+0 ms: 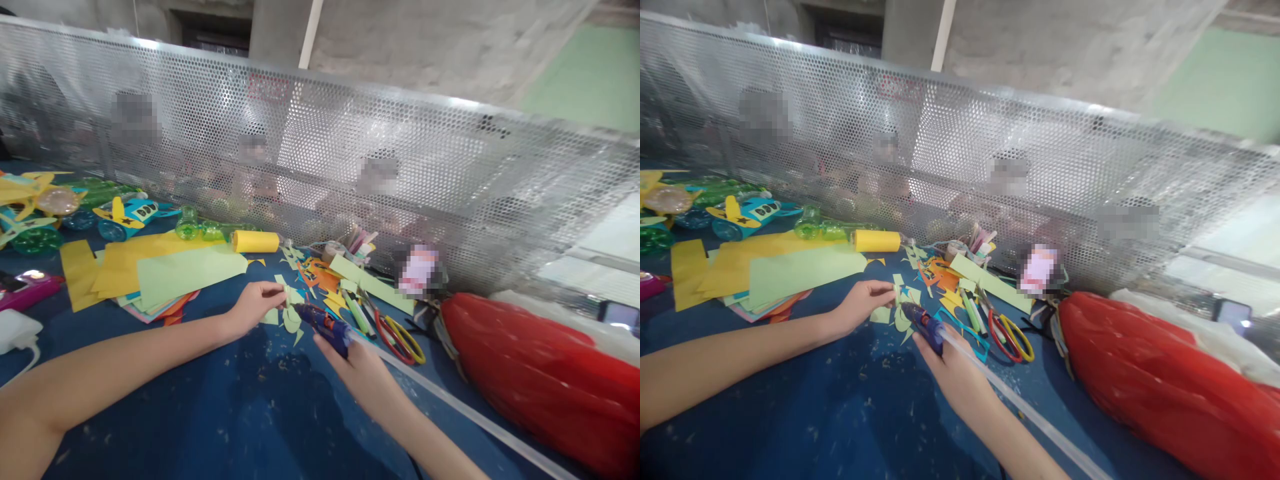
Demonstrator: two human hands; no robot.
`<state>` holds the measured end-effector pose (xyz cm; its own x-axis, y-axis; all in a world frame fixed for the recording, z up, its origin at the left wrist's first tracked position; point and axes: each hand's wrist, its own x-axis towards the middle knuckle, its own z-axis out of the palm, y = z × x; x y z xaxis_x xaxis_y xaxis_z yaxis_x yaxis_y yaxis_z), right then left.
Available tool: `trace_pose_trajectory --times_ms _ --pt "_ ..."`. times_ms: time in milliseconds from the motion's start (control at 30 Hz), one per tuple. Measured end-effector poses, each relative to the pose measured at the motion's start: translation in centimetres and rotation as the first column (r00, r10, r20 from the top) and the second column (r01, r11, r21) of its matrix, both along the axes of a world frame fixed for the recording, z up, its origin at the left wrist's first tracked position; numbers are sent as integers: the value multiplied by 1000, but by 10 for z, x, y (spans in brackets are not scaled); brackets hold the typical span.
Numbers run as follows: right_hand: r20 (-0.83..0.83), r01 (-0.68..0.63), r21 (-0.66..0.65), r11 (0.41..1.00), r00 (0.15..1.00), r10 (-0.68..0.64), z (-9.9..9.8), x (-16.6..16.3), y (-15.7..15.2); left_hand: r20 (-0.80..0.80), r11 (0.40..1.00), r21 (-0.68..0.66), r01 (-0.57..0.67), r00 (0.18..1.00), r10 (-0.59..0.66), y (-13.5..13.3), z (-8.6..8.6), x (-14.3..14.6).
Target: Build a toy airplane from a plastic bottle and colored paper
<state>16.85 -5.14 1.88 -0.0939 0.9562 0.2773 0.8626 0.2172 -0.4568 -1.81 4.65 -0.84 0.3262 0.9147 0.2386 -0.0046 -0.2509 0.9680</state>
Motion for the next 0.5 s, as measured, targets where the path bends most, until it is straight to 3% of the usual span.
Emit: trace_pose_trajectory --times_ms 133,267,400,500 --pt "-74 17 -36 999 997 -19 0 1 -1 81 998 -52 -20 996 24 3 -4 1" --pt "-295 38 -227 973 950 -106 5 11 -7 120 992 -114 -48 991 62 4 -7 2" --pt "-621 108 -250 962 745 -245 7 38 -23 102 986 -159 -57 992 74 4 -10 3" --pt "-630 340 -313 887 625 -462 -1 71 -38 72 982 -177 -63 994 77 2 -11 5"
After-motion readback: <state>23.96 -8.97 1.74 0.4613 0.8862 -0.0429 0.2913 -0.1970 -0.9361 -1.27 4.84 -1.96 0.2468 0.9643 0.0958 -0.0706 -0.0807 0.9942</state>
